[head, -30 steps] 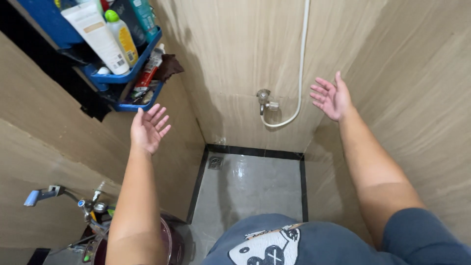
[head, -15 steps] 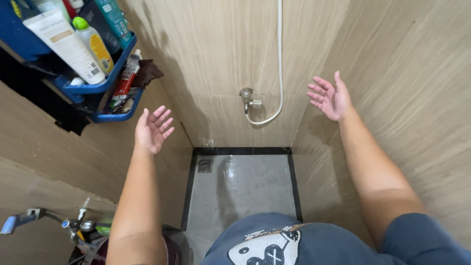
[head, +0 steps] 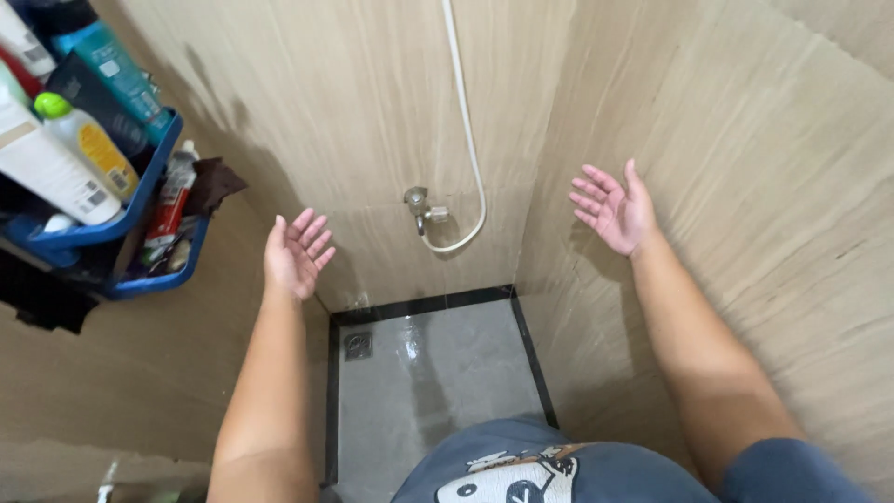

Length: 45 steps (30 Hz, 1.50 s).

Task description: The person uses a handheld bidet sprayer to rinse their hands and feet, then sprays water into the toilet bowl and across the bathroom floor. The person repeatedly sprays the floor and toilet area.

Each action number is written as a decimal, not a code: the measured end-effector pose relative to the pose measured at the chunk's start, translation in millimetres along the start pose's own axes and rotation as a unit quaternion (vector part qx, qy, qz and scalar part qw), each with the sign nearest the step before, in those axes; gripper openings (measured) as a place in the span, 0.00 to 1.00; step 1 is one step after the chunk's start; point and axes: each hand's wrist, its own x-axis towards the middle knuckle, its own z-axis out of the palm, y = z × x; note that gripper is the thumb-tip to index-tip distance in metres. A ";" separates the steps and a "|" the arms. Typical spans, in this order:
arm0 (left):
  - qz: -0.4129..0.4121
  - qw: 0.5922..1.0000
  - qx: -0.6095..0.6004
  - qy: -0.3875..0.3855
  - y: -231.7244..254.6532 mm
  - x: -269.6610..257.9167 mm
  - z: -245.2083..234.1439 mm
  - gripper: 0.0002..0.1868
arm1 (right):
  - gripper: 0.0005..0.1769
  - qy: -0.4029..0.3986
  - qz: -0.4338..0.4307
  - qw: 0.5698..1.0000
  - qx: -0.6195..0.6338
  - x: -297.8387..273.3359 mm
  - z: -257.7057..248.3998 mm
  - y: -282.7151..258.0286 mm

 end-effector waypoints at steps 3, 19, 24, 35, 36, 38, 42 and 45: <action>-0.010 1.000 -0.008 -0.013 -7.2 13.9 7.2 0.35 | 0.52 0.011 -0.001 1.000 0.004 -1.8 -11.2 2.0; -0.002 1.000 0.024 0.010 0.4 -20.9 -48.8 0.36 | 0.52 -0.038 0.022 0.998 0.034 36.6 37.4 42.0; -0.019 0.998 0.017 0.062 -0.7 -61.6 -101.3 0.34 | 0.51 -0.073 0.052 0.994 0.063 57.5 90.6 76.9; 0.073 0.979 -0.025 0.190 19.6 -158.6 -164.8 0.37 | 0.49 -0.211 0.154 0.964 0.053 157.0 217.7 143.3; 0.080 0.976 -0.035 0.201 16.9 -166.6 -166.2 0.37 | 0.50 -0.226 0.163 0.959 0.046 171.8 229.3 150.8; 0.108 0.963 -0.051 0.241 12.0 -187.6 -166.2 0.38 | 0.50 -0.270 0.184 0.944 0.037 191.6 258.6 162.5; 0.165 0.928 -0.101 0.317 -7.7 -224.6 -167.4 0.37 | 0.48 -0.353 0.232 0.906 0.030 225.4 308.6 180.0; 0.207 0.892 -0.135 0.377 -30.7 -255.2 -156.9 0.36 | 0.50 -0.403 0.257 0.878 -0.006 235.8 339.2 186.3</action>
